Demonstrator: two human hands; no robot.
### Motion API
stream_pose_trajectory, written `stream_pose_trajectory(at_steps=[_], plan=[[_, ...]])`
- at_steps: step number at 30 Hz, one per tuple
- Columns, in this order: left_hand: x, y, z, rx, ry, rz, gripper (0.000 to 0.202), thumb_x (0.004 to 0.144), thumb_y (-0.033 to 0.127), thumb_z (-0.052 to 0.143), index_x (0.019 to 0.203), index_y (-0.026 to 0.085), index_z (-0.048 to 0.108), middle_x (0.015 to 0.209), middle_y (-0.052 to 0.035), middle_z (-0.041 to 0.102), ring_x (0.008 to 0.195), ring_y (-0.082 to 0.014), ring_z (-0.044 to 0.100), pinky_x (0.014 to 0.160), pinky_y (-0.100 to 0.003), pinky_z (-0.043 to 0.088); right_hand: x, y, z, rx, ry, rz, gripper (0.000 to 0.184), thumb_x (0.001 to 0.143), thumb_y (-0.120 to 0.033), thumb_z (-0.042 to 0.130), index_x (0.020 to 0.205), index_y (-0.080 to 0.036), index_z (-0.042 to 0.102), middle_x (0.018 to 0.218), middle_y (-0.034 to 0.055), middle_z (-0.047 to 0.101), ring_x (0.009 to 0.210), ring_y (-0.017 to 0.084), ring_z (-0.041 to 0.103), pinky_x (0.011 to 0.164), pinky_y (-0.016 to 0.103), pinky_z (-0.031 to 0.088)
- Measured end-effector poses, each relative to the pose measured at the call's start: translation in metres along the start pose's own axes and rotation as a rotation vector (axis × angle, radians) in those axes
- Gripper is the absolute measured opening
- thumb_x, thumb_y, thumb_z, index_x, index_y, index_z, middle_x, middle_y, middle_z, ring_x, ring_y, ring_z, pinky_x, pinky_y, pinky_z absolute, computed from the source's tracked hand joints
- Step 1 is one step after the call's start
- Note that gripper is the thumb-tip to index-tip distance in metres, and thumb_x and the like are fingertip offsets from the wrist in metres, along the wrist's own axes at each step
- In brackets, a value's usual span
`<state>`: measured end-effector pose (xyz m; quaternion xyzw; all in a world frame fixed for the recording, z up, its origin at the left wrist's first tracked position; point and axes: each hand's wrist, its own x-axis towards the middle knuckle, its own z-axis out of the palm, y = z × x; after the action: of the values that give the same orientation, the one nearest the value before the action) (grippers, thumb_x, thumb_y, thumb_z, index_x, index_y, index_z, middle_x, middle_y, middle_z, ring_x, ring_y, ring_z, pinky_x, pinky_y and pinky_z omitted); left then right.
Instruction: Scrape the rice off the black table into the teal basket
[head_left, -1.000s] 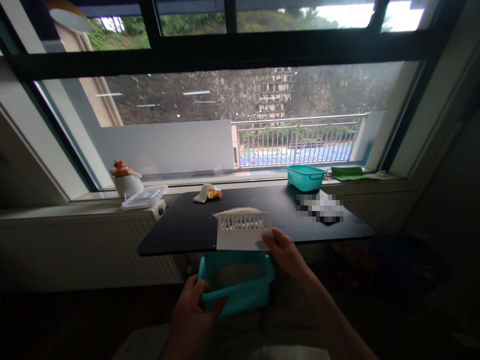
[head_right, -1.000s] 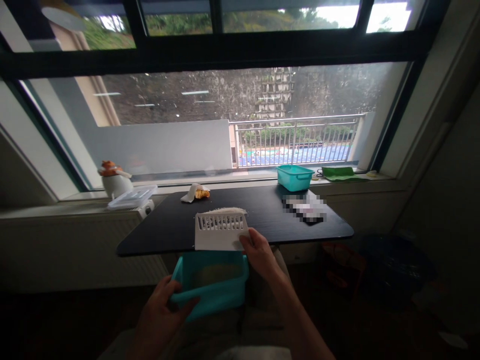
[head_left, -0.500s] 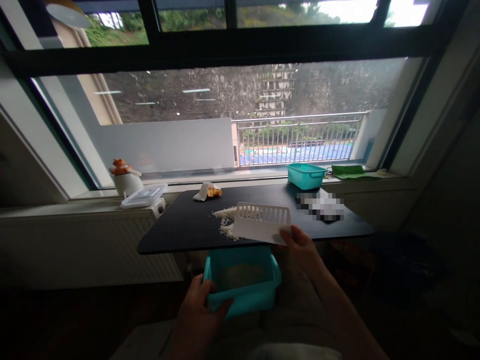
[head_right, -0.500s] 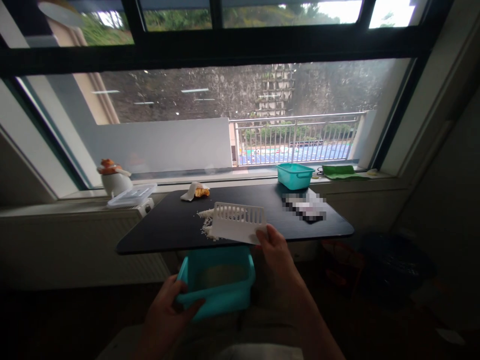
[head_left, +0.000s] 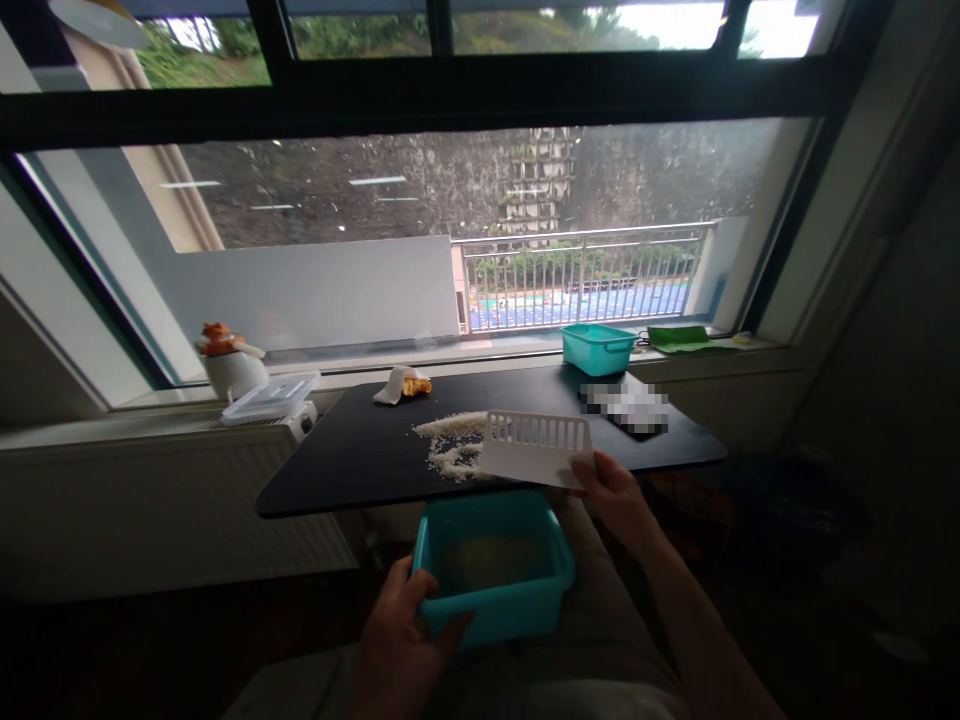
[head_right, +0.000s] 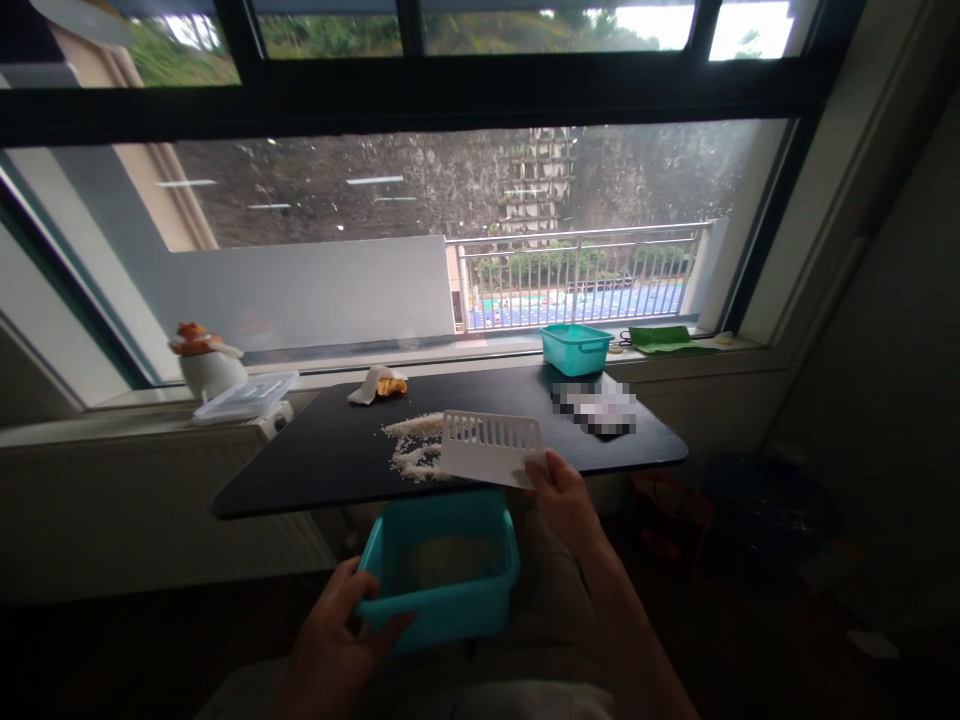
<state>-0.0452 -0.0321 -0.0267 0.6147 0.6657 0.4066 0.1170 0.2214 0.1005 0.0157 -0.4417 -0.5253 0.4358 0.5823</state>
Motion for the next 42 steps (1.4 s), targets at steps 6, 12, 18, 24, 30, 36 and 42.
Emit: stream_pose_trajectory(at_steps=[6, 12, 18, 24, 30, 36, 42], plan=[[-0.001, -0.003, 0.002, -0.003, -0.011, 0.005, 0.024, 0.068, 0.036, 0.074, 0.070, 0.021, 0.055, 0.104, -0.0026, 0.061, 0.085, -0.0207, 0.066, 0.071, -0.030, 0.053, 0.001, 0.001, -0.001, 0.002, -0.016, 0.004, 0.036, 0.074, -0.052, 0.075, 0.095, -0.024, 0.072, 0.090, 0.0064, 0.077, 0.084, 0.028, 0.072, 0.066, 0.036, 0.060], [-0.001, -0.004, 0.003, -0.006, -0.003, 0.014, 0.024, 0.068, 0.037, 0.075, 0.070, 0.022, 0.056, 0.102, -0.0017, 0.061, 0.085, -0.0202, 0.065, 0.070, -0.029, 0.053, -0.003, -0.002, -0.004, 0.004, -0.059, 0.010, 0.045, 0.069, -0.058, 0.076, 0.093, -0.020, 0.073, 0.087, 0.0054, 0.077, 0.083, 0.028, 0.072, 0.062, 0.034, 0.060], [-0.001, -0.007, 0.004, 0.005, -0.008, 0.014, 0.025, 0.069, 0.037, 0.074, 0.072, 0.022, 0.055, 0.102, -0.0018, 0.060, 0.085, -0.0200, 0.064, 0.071, -0.029, 0.052, -0.004, 0.001, -0.013, 0.001, -0.043, 0.001, 0.045, 0.070, -0.058, 0.076, 0.094, -0.020, 0.073, 0.086, 0.0047, 0.076, 0.079, 0.026, 0.071, 0.060, 0.032, 0.058], [0.000, -0.006, 0.003, 0.004, -0.019, 0.012, 0.025, 0.070, 0.038, 0.074, 0.072, 0.022, 0.055, 0.100, -0.0016, 0.059, 0.086, -0.0207, 0.064, 0.073, -0.030, 0.051, -0.003, 0.005, -0.020, -0.010, -0.047, -0.006, 0.040, 0.074, -0.055, 0.075, 0.094, -0.020, 0.074, 0.087, 0.0043, 0.076, 0.077, 0.025, 0.070, 0.062, 0.033, 0.058], [0.000, -0.007, 0.003, -0.006, -0.019, 0.016, 0.026, 0.071, 0.039, 0.074, 0.072, 0.022, 0.054, 0.101, -0.0015, 0.059, 0.086, -0.0200, 0.064, 0.071, -0.028, 0.051, -0.005, 0.003, -0.018, -0.023, -0.043, -0.010, 0.041, 0.073, -0.056, 0.074, 0.092, -0.019, 0.074, 0.086, 0.0053, 0.076, 0.077, 0.026, 0.069, 0.062, 0.035, 0.058], [0.001, -0.004, 0.003, -0.002, -0.009, 0.017, 0.026, 0.070, 0.038, 0.075, 0.072, 0.022, 0.055, 0.100, -0.0017, 0.060, 0.085, -0.0199, 0.064, 0.069, -0.027, 0.052, -0.005, 0.001, -0.013, -0.027, -0.058, 0.007, 0.042, 0.073, -0.056, 0.074, 0.094, -0.020, 0.073, 0.086, 0.0052, 0.075, 0.078, 0.026, 0.069, 0.059, 0.032, 0.058], [0.000, -0.004, 0.002, 0.004, -0.005, 0.021, 0.025, 0.069, 0.038, 0.075, 0.071, 0.022, 0.055, 0.098, -0.0016, 0.060, 0.082, -0.0192, 0.064, 0.069, -0.028, 0.052, -0.007, -0.003, -0.008, -0.013, -0.082, 0.019, 0.040, 0.073, -0.054, 0.074, 0.094, -0.020, 0.072, 0.087, 0.0050, 0.075, 0.080, 0.026, 0.070, 0.059, 0.032, 0.058]])
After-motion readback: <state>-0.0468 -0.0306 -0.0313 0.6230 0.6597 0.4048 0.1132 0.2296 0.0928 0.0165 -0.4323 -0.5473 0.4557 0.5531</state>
